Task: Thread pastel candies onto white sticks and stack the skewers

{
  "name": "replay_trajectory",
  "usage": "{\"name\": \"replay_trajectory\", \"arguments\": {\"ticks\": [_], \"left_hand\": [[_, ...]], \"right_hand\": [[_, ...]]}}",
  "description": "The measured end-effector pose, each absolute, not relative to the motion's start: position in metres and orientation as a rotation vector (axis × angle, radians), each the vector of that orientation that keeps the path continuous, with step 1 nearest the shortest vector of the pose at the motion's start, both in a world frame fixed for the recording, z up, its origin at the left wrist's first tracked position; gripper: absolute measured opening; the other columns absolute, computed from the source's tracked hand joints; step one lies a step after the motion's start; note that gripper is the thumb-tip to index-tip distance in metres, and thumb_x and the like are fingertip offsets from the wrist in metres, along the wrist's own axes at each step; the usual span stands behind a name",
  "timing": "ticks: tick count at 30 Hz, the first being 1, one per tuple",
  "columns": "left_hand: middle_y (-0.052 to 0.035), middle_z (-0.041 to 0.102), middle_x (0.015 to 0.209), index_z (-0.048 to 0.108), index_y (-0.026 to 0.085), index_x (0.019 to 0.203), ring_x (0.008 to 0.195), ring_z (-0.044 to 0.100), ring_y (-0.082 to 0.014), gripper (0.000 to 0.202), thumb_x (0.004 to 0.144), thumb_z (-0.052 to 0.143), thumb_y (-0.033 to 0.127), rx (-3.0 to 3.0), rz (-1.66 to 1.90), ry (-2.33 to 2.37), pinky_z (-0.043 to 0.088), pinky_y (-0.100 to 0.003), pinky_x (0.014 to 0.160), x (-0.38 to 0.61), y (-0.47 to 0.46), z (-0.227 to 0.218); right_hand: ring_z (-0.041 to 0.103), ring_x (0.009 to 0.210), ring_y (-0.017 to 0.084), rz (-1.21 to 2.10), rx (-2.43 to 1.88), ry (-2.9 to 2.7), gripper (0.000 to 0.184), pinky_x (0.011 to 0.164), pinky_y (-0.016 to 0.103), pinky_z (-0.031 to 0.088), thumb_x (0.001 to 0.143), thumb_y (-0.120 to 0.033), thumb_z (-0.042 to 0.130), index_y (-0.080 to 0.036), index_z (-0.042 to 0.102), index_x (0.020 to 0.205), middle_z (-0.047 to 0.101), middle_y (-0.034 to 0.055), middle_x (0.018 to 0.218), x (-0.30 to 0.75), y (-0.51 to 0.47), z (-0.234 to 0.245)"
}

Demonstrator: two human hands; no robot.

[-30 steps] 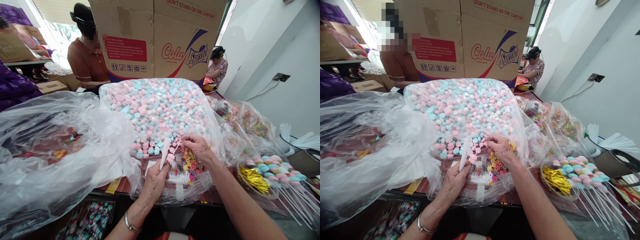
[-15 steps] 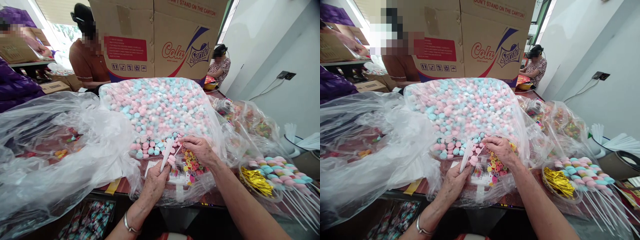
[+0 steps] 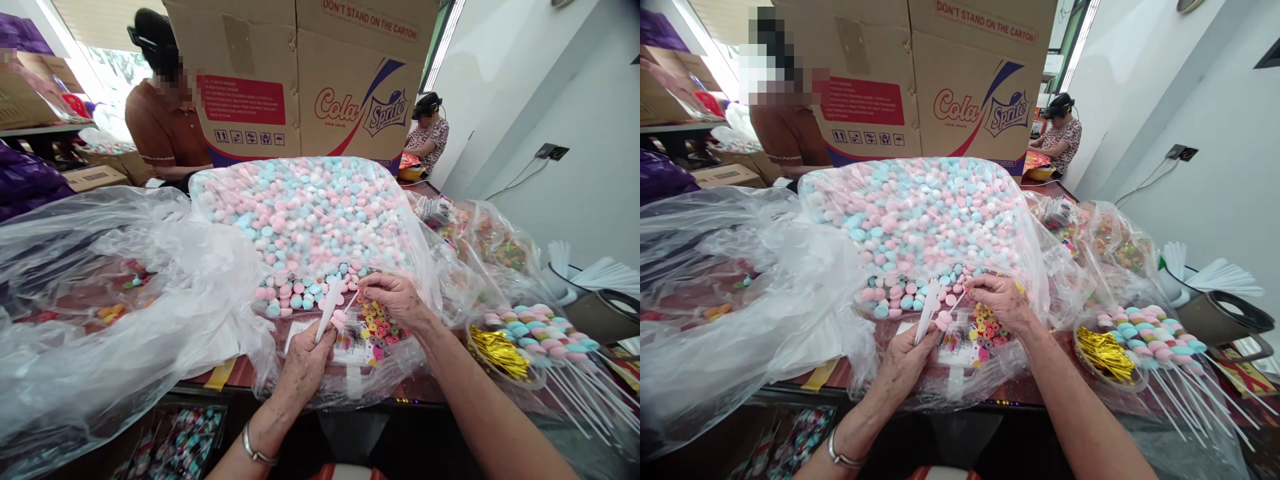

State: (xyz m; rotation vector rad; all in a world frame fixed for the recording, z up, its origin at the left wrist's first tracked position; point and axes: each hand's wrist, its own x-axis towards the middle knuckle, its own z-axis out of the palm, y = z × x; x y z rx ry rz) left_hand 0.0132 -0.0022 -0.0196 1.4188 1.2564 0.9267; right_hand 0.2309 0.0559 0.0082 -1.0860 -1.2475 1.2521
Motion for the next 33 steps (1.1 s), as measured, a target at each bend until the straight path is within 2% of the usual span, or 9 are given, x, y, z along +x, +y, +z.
{"name": "replay_trajectory", "arguments": {"ticks": [4,8,15,21,26,30,33], "left_hand": [[0.0050,0.044,0.060,0.065,0.017,0.076,0.061,0.037,-0.0140,0.030,0.091,0.054,0.042,1.425,0.935,1.233,0.029,-0.026,0.059,0.013,-0.002,-0.019],[0.0051,0.049,0.056,0.062,0.019,0.075,0.056,0.040,-0.0140,0.029,0.090,0.054,0.041,1.399,0.933,1.257,0.029,-0.026,0.057,0.014,-0.002,-0.021],[0.0041,0.052,0.055,0.062,0.019,0.073,0.056,0.044,-0.0148,0.026,0.089,0.053,0.038,1.411,0.948,1.289,0.032,-0.026,0.057,0.015,-0.002,-0.018],[0.0045,0.052,0.055,0.063,0.019,0.076,0.055,0.043,-0.0144,0.026,0.089,0.054,0.040,1.401,0.951,1.296,0.031,-0.026,0.056,0.016,-0.001,-0.022],[0.0045,0.050,0.056,0.064,0.019,0.076,0.057,0.041,-0.0143,0.027,0.089,0.054,0.040,1.413,0.950,1.289,0.031,-0.026,0.057,0.015,-0.002,-0.020],[0.0043,0.049,0.058,0.065,0.019,0.076,0.058,0.039,-0.0142,0.029,0.091,0.053,0.041,1.408,0.946,1.264,0.031,-0.026,0.058,0.015,-0.003,-0.018],[0.0042,0.046,0.060,0.066,0.018,0.077,0.060,0.038,-0.0142,0.029,0.090,0.054,0.042,1.380,0.952,1.264,0.030,-0.026,0.058,0.015,-0.003,-0.019]], "right_hand": [[0.067,0.076,0.015,1.302,-1.068,-1.231,0.023,0.072,0.027,0.053,0.070,-0.036,0.083,-0.023,0.081,0.088,0.076,0.0015,0.088,0.231,0.057,0.008],[0.068,0.076,0.015,1.367,-1.039,-1.183,0.023,0.073,0.027,0.054,0.071,-0.036,0.084,-0.023,0.080,0.090,0.077,0.0017,0.089,0.228,0.060,0.005],[0.064,0.066,0.011,1.383,-0.989,-1.106,0.021,0.065,0.023,0.051,0.069,-0.035,0.085,-0.022,0.080,0.086,0.075,-0.0001,0.075,0.226,0.063,0.005],[0.067,0.072,0.013,1.405,-1.010,-1.173,0.022,0.071,0.026,0.054,0.073,-0.035,0.082,-0.024,0.081,0.092,0.077,0.0021,0.090,0.228,0.065,-0.001],[0.068,0.093,0.018,1.124,-1.057,-1.468,0.016,0.084,0.031,0.053,0.077,-0.032,0.078,-0.027,0.082,0.091,0.076,0.0031,0.099,0.234,0.064,0.006],[0.067,0.089,0.017,0.923,-1.053,-1.720,0.016,0.084,0.031,0.053,0.080,-0.028,0.074,-0.029,0.082,0.095,0.075,0.0028,0.092,0.238,0.062,0.012],[0.067,0.088,0.017,1.039,-1.058,-1.657,0.017,0.079,0.030,0.056,0.080,-0.030,0.076,-0.029,0.082,0.096,0.074,0.0028,0.094,0.236,0.059,0.009]]}}
